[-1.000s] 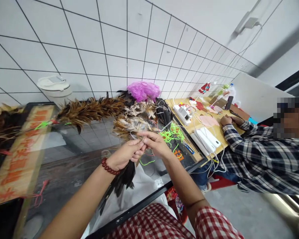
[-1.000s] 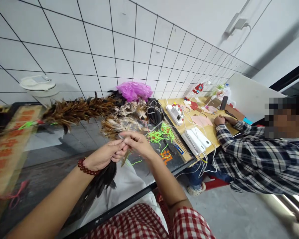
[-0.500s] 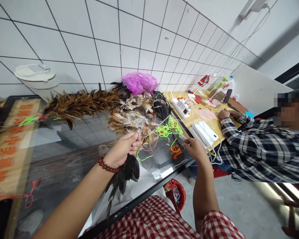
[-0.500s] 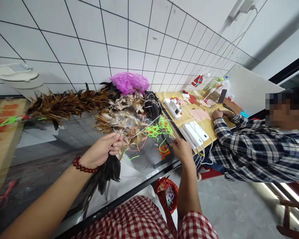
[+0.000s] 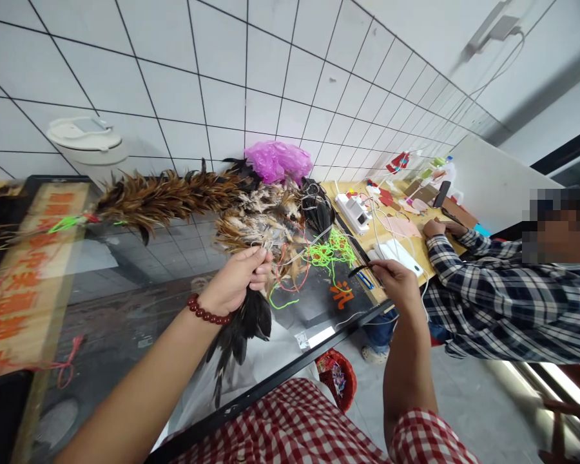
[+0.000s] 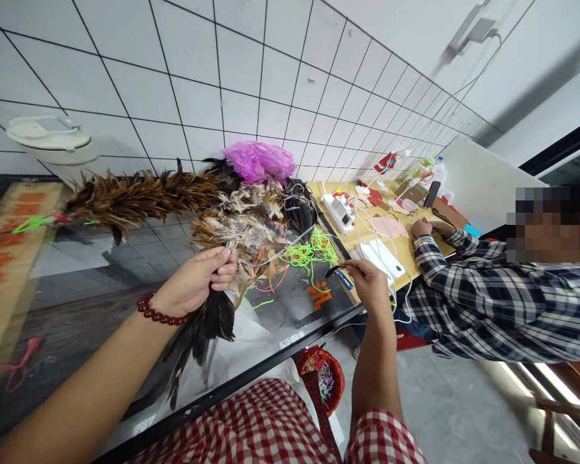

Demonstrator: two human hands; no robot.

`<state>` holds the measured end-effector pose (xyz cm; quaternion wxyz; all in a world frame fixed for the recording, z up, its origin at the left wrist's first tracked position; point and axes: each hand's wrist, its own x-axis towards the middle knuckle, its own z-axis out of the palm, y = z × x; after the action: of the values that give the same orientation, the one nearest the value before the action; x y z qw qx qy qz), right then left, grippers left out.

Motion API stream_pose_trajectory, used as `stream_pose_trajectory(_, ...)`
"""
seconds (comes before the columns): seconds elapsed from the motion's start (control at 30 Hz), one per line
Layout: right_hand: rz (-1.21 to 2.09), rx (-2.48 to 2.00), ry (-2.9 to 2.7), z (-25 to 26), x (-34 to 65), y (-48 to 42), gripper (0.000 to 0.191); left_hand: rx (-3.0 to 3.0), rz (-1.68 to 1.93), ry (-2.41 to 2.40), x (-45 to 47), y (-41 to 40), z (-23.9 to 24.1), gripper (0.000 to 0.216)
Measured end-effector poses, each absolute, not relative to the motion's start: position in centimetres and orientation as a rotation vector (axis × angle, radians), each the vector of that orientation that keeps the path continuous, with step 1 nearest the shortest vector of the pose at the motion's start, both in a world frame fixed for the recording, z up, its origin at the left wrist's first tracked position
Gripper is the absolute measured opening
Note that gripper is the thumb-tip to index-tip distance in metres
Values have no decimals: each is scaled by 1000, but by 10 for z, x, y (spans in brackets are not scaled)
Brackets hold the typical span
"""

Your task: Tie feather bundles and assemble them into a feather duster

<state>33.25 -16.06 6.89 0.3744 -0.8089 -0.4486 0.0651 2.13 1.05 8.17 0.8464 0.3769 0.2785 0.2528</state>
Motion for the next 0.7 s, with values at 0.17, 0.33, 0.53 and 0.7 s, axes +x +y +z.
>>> stream_pose_trajectory(0.17, 469, -1739, -1079, 83, 322, -141, 28, 782, 558, 576, 18, 12, 85, 22)
stream_pose_trajectory(0.33, 603, -1730, -1346, 70, 291, -99, 27, 773, 602, 573, 12, 17, 88, 21)
stream_pose_trajectory(0.53, 568, -2055, -1737, 55, 286, -22, 13, 759, 647, 587, 6, 24, 91, 21)
stream_pose_trajectory(0.7, 279, -2411, -1506, 40, 290, 46, 32, 757, 661, 572, 5, 25, 90, 23)
